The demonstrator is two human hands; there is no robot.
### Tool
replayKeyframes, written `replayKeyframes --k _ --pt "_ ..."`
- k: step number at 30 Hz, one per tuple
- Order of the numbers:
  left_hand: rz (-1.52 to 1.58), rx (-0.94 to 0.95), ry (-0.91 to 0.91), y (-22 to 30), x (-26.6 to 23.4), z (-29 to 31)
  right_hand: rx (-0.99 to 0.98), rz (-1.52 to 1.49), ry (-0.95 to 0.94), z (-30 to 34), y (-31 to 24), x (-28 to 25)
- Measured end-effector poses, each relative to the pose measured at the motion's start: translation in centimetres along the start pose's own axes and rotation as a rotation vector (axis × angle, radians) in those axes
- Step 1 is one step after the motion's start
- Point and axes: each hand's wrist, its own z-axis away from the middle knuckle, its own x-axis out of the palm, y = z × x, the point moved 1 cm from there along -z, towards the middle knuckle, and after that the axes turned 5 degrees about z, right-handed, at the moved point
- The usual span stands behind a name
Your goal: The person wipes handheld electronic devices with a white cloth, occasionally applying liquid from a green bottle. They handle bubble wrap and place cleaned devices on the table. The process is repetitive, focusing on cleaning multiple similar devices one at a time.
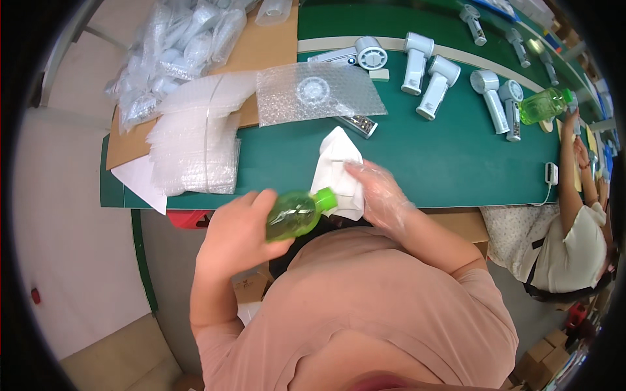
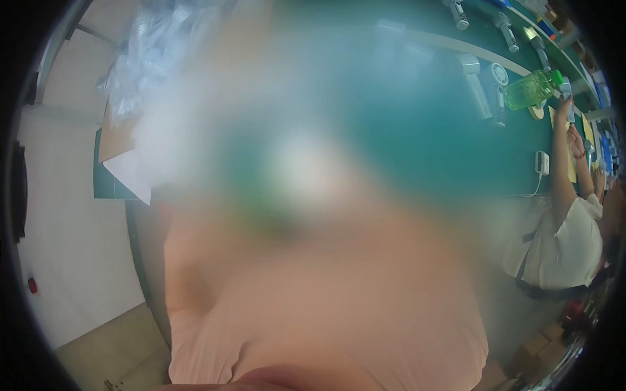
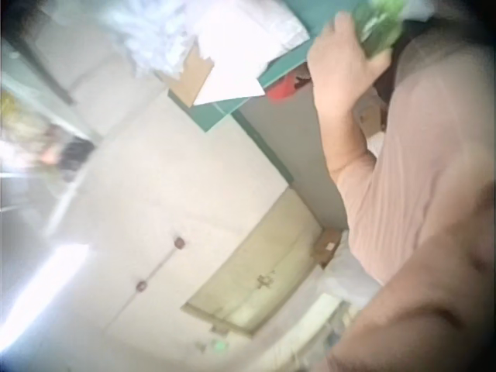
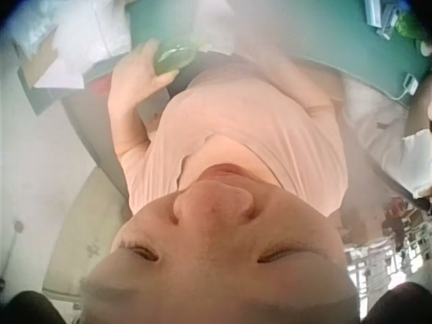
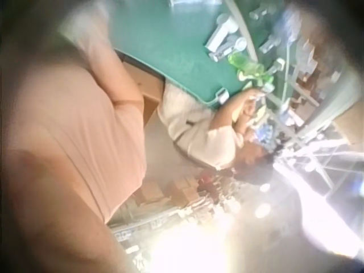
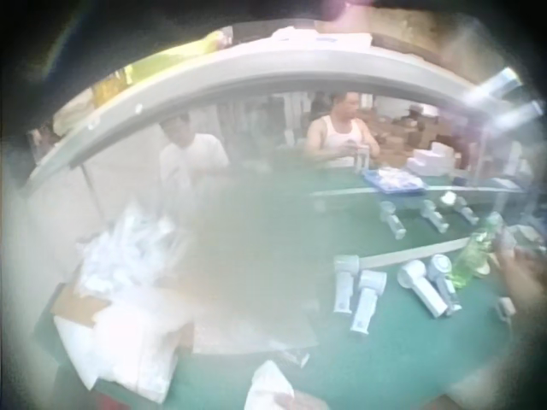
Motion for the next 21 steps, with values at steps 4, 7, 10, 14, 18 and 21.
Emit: replayKeyframes --k 4,7,10,14,18,21 --pt "-0.215 0.074 0.027 -0.1 0.8 -2.4 0.015 -0.018 -0.041 -0.2 0.3 0.2" --pt "-0.243 0.075 0.009 0.0 1.0 -3.3 -0.005 -0.029 -0.051 -0.1 0.6 -1.2" --pt "-0.256 0.074 -0.006 0.6 1.1 -3.7 -0.019 -0.034 -0.061 -0.2 0.7 -2.4" --pt "-0.258 0.09 -0.019 1.0 1.1 -4.0 -0.029 -0.029 -0.069 0.1 0.3 -2.7" --pt "-0.257 0.089 -0.019 0.8 1.3 -3.8 -0.025 -0.03 -0.069 -0.2 0.5 -2.8" --pt "-0.238 0.084 -0.01 0.4 1.6 -3.5 -0.022 -0.015 -0.068 -0.4 0.6 -2.6"
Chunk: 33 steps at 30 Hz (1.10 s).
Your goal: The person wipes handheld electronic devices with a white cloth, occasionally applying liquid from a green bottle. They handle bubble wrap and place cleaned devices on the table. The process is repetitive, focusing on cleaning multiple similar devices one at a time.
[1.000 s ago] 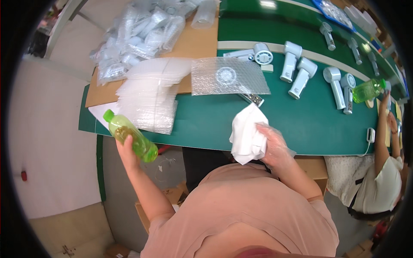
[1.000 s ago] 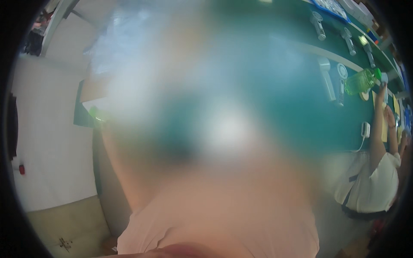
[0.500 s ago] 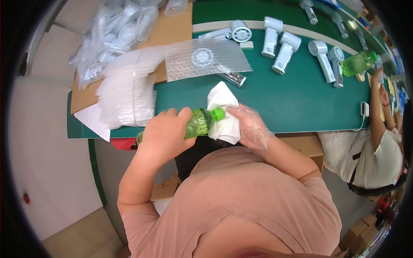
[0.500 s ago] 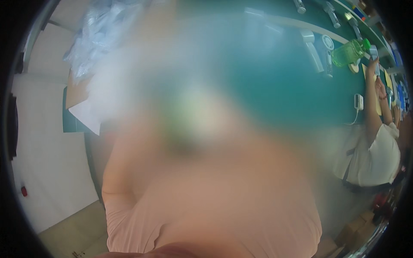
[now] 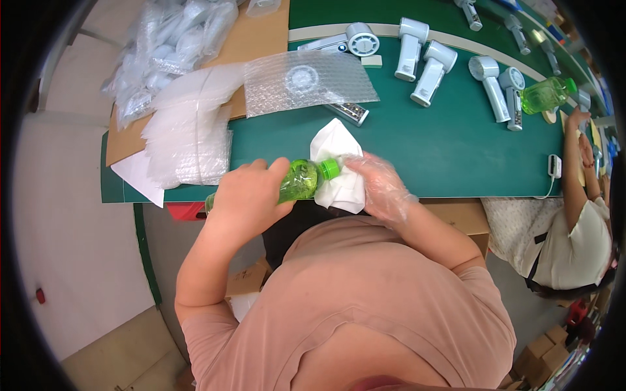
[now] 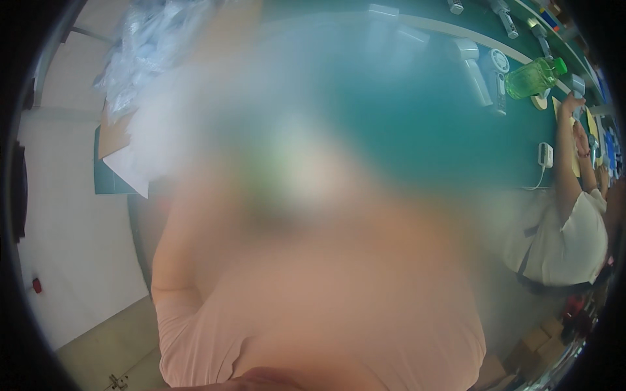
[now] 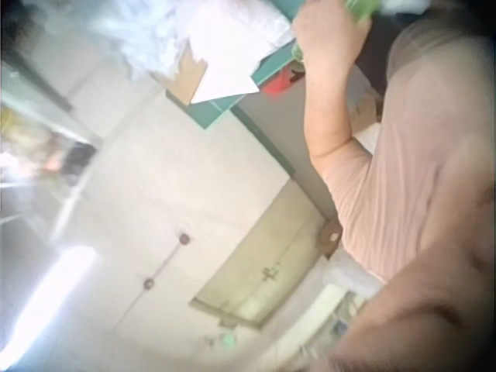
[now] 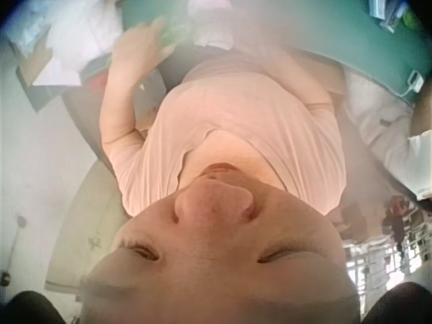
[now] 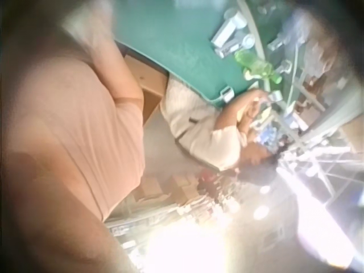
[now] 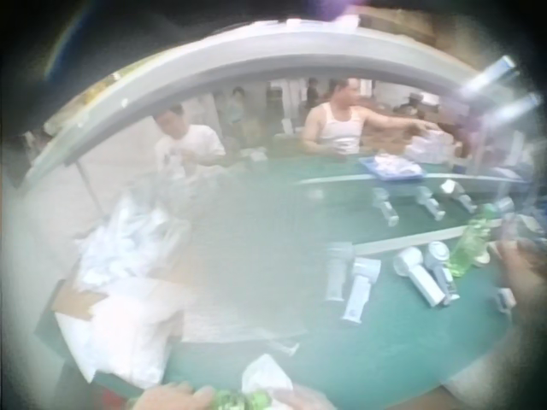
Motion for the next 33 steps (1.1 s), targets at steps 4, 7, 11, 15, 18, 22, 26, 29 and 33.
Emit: replayKeyframes --k 4,7,11,15,18,22,26,29,33 --pt "0.036 -0.08 0.011 -0.5 0.2 0.8 0.036 0.028 0.007 -0.7 0.1 0.7" --pt "0.181 -0.111 0.068 -1.1 0.7 2.0 -0.008 0.041 -0.056 -0.7 0.6 0.8" --pt "0.504 -0.312 0.232 -3.5 1.4 6.4 -0.079 0.04 -0.104 0.6 -0.7 1.9" --pt "1.068 -0.501 0.985 -9.0 4.4 12.0 -0.165 0.029 -0.026 0.2 -1.2 -0.8" --pt "0.932 -0.604 1.253 -11.8 5.6 11.8 -0.17 -0.013 -0.011 0.2 -1.6 -1.2" --pt "0.862 -0.6 1.528 -16.2 9.3 9.6 -0.209 -0.049 -0.007 0.5 -2.5 -1.3" --pt "0.746 -0.525 1.662 -18.8 10.1 6.7 -0.247 -0.104 0.053 0.5 -3.1 -2.4" --pt "0.741 -0.55 1.594 -20.1 10.2 5.3 -0.287 -0.19 0.054 1.3 -3.6 -3.7" --pt "0.311 -0.673 1.607 -21.4 13.0 6.9 -0.352 -0.251 0.069 2.4 -4.8 -5.1"
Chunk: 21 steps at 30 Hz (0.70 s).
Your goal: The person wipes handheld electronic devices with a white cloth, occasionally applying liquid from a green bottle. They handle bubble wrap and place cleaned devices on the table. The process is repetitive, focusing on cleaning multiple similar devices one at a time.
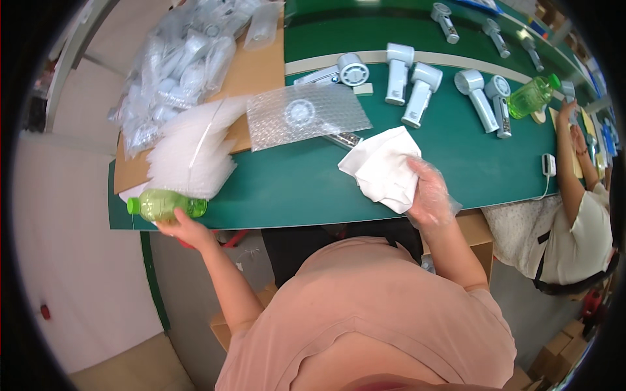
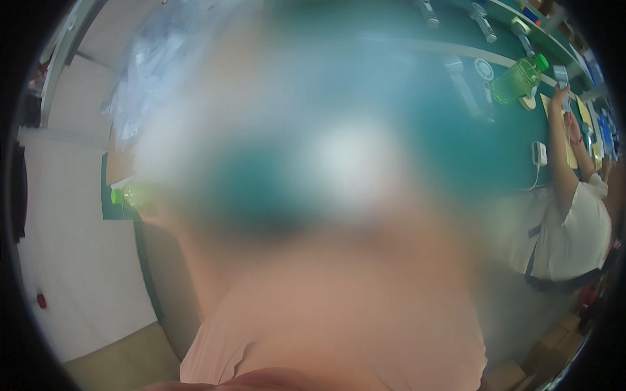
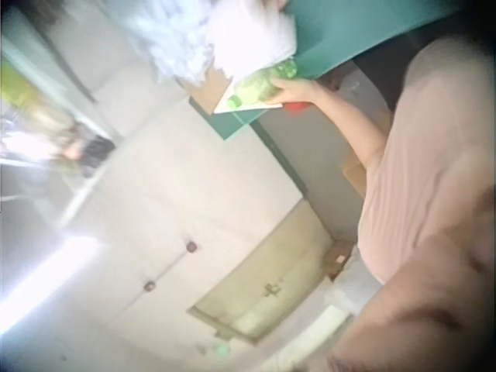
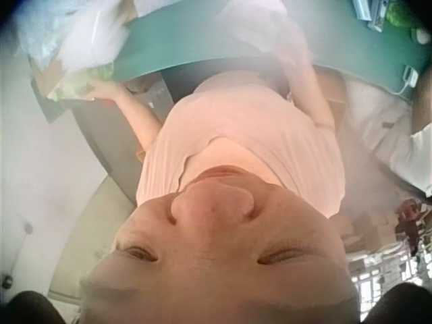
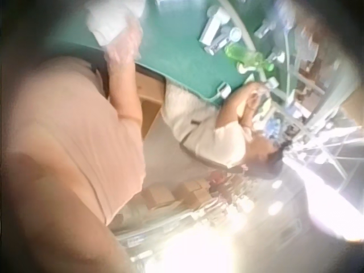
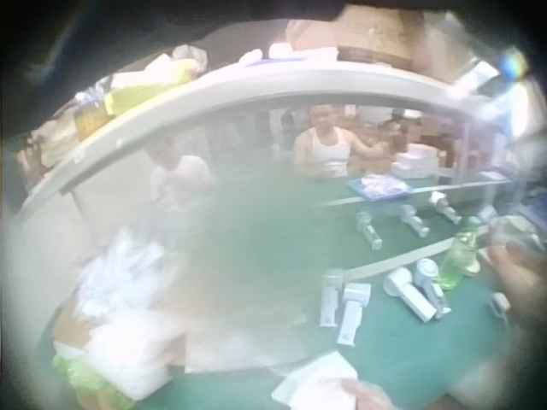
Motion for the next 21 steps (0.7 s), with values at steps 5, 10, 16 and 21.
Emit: replayKeyframes --k 5,10,16,21 --pt "0.393 -0.217 -0.106 9.0 -0.1 3.9 -0.102 -0.05 -0.021 0.7 -2.3 -2.3" --pt "0.578 -0.364 -1.184 22.0 5.7 7.3 -0.065 -0.046 0.018 -0.3 -3.0 -2.8" --pt "0.686 -0.301 -0.979 23.0 11.0 2.9 -0.108 -0.005 0.017 -0.4 -2.6 -4.2" --pt "-0.071 -0.05 -0.788 21.3 11.5 -10.3 -0.136 -0.033 0.005 0.6 -3.1 -5.1"
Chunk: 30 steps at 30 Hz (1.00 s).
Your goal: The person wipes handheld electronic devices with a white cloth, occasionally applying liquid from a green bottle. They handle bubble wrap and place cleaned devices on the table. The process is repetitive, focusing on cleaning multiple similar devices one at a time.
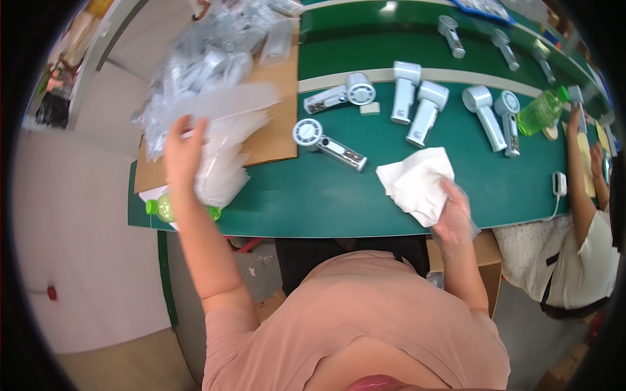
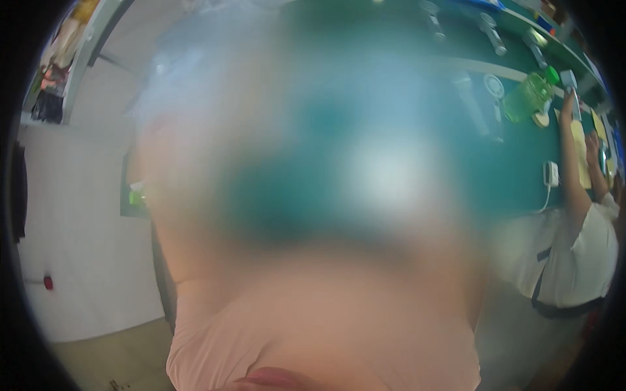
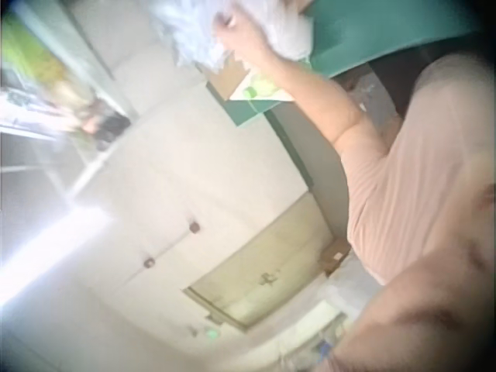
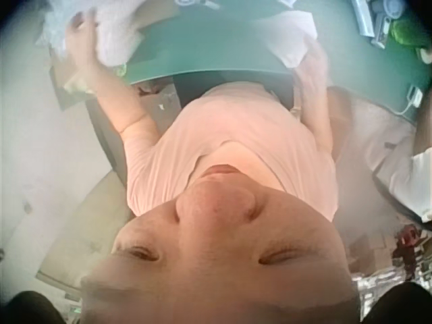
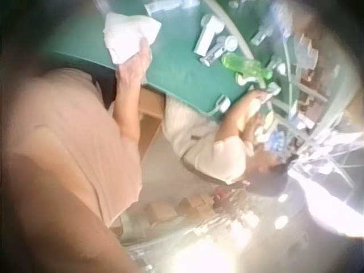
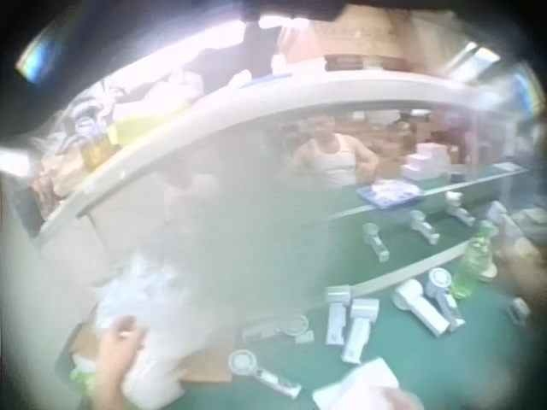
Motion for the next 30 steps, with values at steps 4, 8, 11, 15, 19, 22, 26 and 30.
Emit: replayKeyframes --k 4,8,11,15,19,22,26,30 --pt "-0.626 0.076 0.179 -5.5 -2.8 -4.8 0.06 0.0 -0.009 -0.6 0.1 0.6" --pt "-0.264 0.406 -0.067 2.4 4.9 3.6 0.063 -0.018 -0.029 -0.2 0.0 0.7" --pt "-0.156 0.381 -0.693 7.2 12.5 12.2 0.094 -0.063 -0.038 -0.3 -0.1 1.3" --pt "-0.1 0.224 -0.672 6.8 16.3 15.3 0.048 -0.097 -0.012 0.2 -0.3 1.8" --pt "0.136 0.163 -0.665 5.1 14.0 17.1 -0.082 -0.044 0.045 0.8 -1.2 1.2" --pt "0.561 -0.18 -0.901 5.7 12.3 18.2 -0.339 0.269 0.056 0.7 -1.5 1.1" --pt "0.837 -0.284 -1.044 6.6 11.2 19.8 -1.116 1.757 -0.331 0.9 -2.3 6.3" --pt "0.824 -0.177 -1.177 6.4 11.5 20.3 -0.981 1.551 -0.392 -0.2 0.4 6.1"
